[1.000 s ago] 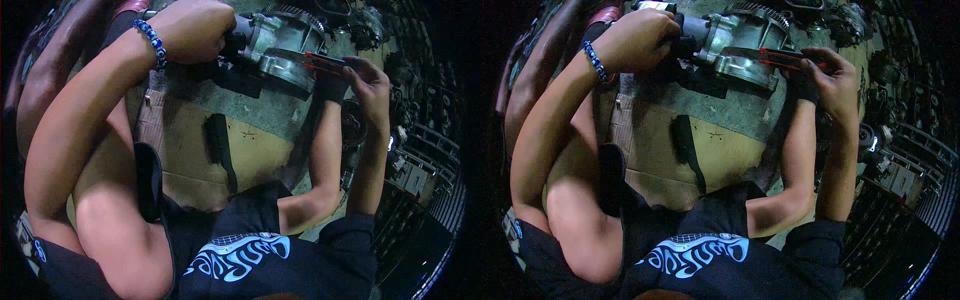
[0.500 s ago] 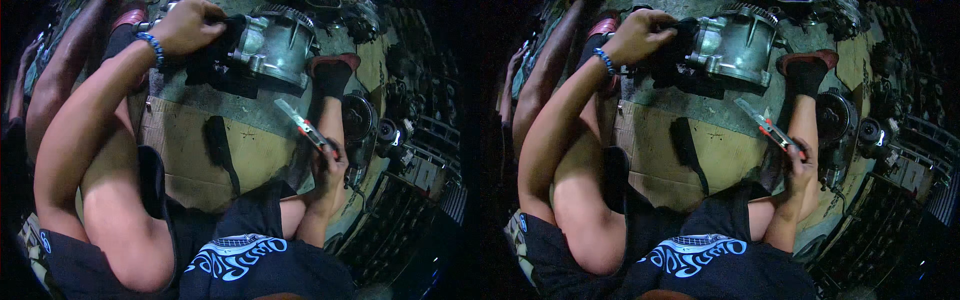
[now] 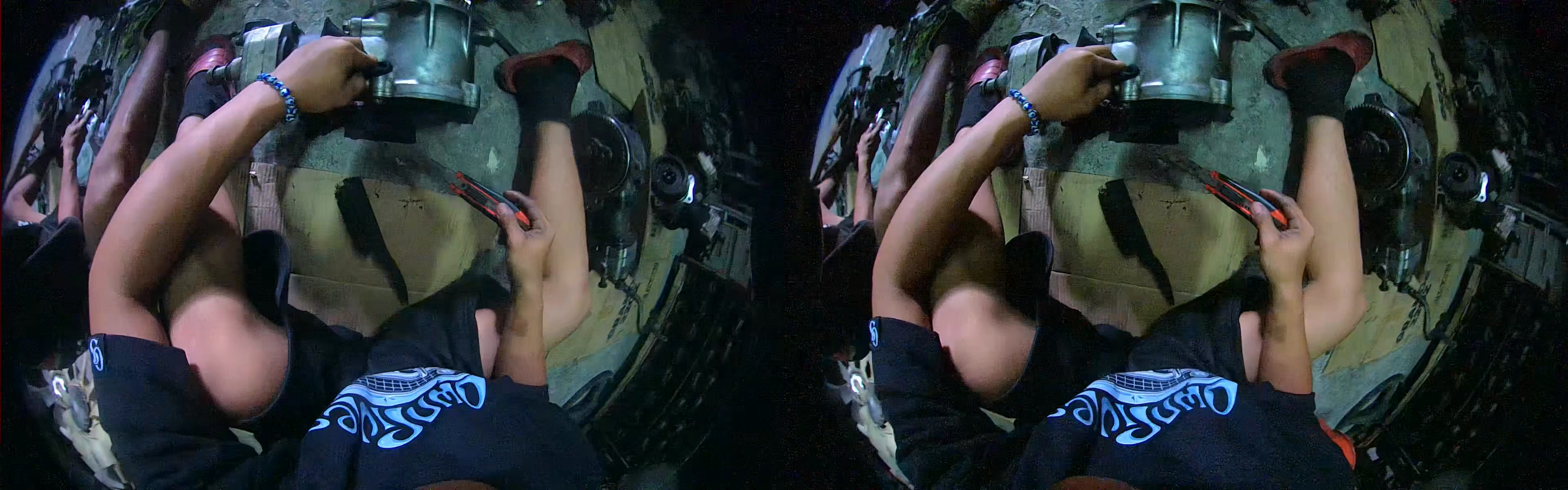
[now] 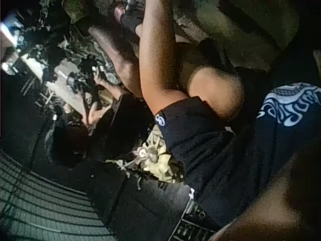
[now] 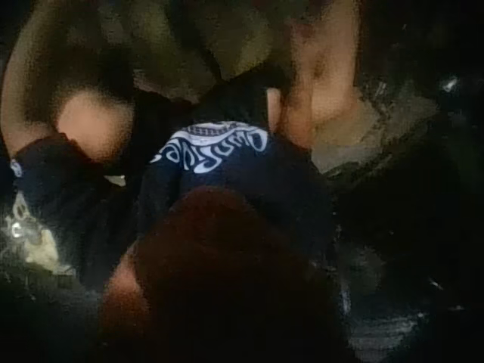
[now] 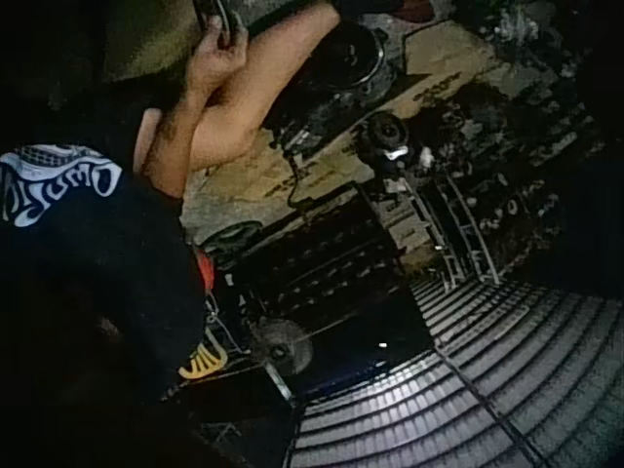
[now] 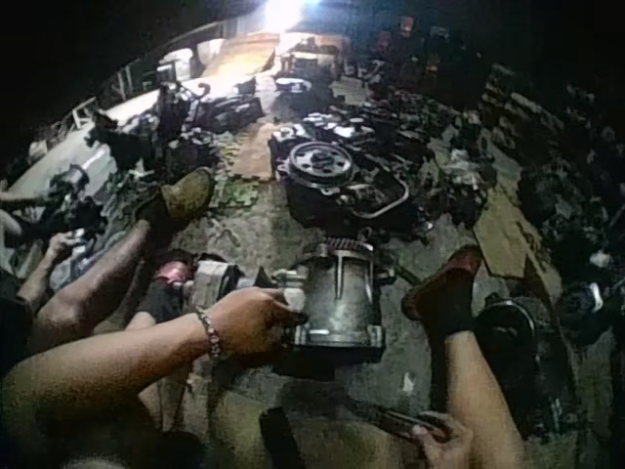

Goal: Disassembling and cleaning a mechanical gear assembly, likely a differential, on a workshop floor using a knife and brush.

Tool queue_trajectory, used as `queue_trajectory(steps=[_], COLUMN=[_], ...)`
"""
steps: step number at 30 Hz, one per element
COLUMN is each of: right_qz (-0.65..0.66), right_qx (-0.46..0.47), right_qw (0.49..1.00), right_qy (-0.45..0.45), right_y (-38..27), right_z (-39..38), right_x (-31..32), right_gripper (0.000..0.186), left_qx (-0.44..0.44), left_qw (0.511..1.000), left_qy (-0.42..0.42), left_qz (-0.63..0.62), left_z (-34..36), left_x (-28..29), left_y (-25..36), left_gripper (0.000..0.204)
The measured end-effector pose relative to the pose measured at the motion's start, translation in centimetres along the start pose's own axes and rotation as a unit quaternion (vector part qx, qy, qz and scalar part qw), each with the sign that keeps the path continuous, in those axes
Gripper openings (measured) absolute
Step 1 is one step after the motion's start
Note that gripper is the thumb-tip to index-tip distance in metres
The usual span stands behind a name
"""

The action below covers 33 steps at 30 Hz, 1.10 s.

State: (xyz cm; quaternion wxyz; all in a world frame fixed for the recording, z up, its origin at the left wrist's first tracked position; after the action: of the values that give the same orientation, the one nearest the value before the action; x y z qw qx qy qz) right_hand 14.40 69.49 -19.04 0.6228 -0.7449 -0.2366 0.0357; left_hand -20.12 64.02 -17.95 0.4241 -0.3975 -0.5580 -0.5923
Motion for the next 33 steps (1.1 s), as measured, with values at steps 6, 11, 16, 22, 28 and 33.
queue_trajectory(steps=[6,11,16,22,28,33], right_qz=[0.014,-0.022,-0.026,-0.027,-0.038,-0.076], right_qx=[0.02,0.053,0.06,0.049,0.085,0.041], right_qw=[0.999,0.997,0.995,0.995,0.991,0.992], right_qy=[-0.03,-0.045,-0.077,-0.085,-0.095,-0.093], right_y=[0.7,1.5,1.1,1.9,2.4,3.7], right_z=[0.2,-0.1,0.1,0.2,0.4,0.4], right_x=[-1.0,-0.5,-0.5,-2.4,-2.7,-1.9], right_gripper=[0.024,0.024,0.021,0.021,0.022,0.027], left_qx=[0.043,0.169,0.135,0.098,0.061,0.112], left_qw=[0.997,0.981,0.985,0.979,0.981,0.993], left_qy=[-0.032,-0.026,-0.092,-0.163,-0.142,-0.034], left_qz=[0.06,-0.09,-0.053,0.071,0.119,0.035], left_z=[-1.4,0.4,1.3,1.2,0.3,-0.1], left_x=[1.2,-0.1,0.2,1.5,2.4,0.4], left_y=[0.1,-0.2,0.6,1.4,3.0,1.5], left_gripper=[0.036,0.027,0.025,0.025,0.021,0.027])
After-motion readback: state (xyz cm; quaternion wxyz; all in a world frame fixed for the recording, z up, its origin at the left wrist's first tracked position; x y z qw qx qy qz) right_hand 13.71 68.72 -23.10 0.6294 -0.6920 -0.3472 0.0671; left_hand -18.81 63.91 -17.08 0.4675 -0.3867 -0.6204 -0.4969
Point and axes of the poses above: each hand's wrist, its own z-axis towards the middle knuckle, its own x-axis out of the back of the hand, y = z × x, the point moved 5 cm from there along z, towards the middle knuckle, and after that the axes turned 10 degrees about z, right-handed, at the moved point
